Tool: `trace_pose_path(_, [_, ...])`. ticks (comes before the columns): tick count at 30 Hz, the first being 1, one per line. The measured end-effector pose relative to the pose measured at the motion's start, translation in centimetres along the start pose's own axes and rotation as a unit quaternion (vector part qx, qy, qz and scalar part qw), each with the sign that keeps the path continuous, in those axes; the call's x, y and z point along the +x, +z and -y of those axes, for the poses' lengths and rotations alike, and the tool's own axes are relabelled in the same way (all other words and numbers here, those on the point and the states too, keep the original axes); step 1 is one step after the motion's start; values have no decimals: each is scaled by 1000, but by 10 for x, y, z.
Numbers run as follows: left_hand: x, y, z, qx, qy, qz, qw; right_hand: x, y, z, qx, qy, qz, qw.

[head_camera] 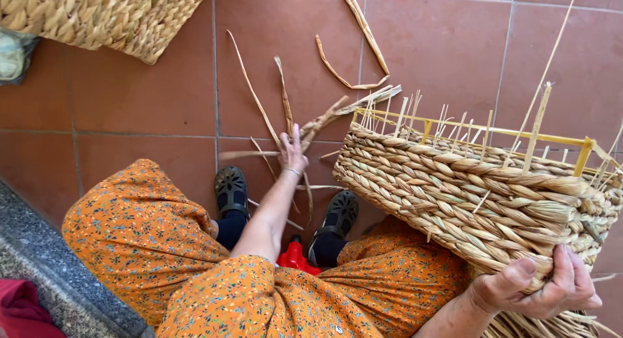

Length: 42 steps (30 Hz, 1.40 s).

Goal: The person sits on the floor weaving a water hyacinth basket, threading and tightening woven strands around the rim and along the sides of the basket body. They pull strands taut, weave them around the bamboo stake frame, and reach for new strands from a pile beside them as they work.

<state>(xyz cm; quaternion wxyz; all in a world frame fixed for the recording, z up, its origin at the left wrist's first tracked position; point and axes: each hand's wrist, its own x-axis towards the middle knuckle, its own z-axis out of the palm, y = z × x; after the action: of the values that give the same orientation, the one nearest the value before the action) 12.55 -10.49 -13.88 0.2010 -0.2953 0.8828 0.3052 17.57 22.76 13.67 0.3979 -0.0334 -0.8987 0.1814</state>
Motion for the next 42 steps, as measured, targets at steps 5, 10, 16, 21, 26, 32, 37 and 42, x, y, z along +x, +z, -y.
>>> trace_pose_path(5, [64, -72, 21, 79, 268, -253, 926, 2, 1, 0, 11, -26, -8, 1000])
trace_pose_path(10, [112, -196, 7, 92, 318, -308, 892, 3, 8, 3, 6, -52, -2, 999])
trace_pose_path(16, [106, -262, 0, 184, 362, -409, 817, 0, 17, 13, 26, -61, 6, 998])
trace_pose_path(21, [104, -210, 10, 397, 273, -338, 809, -1, 16, 26, 1, -76, 10, 997])
trace_pose_path(26, [105, -119, -22, 316, 324, -256, 854, -6, 5, 36, 2, -90, 34, 995])
trace_pose_path(32, [102, -26, -94, 224, 508, -83, 828, -17, -16, 30, -46, -87, 106, 990])
trace_pose_path(37, [112, 10, -121, 277, 478, -45, 833, -23, -11, 2, -10, -99, 118, 988])
trace_pose_path(42, [124, -3, -86, 343, 424, -24, 838, -23, -17, 3, -9, -90, 160, 983])
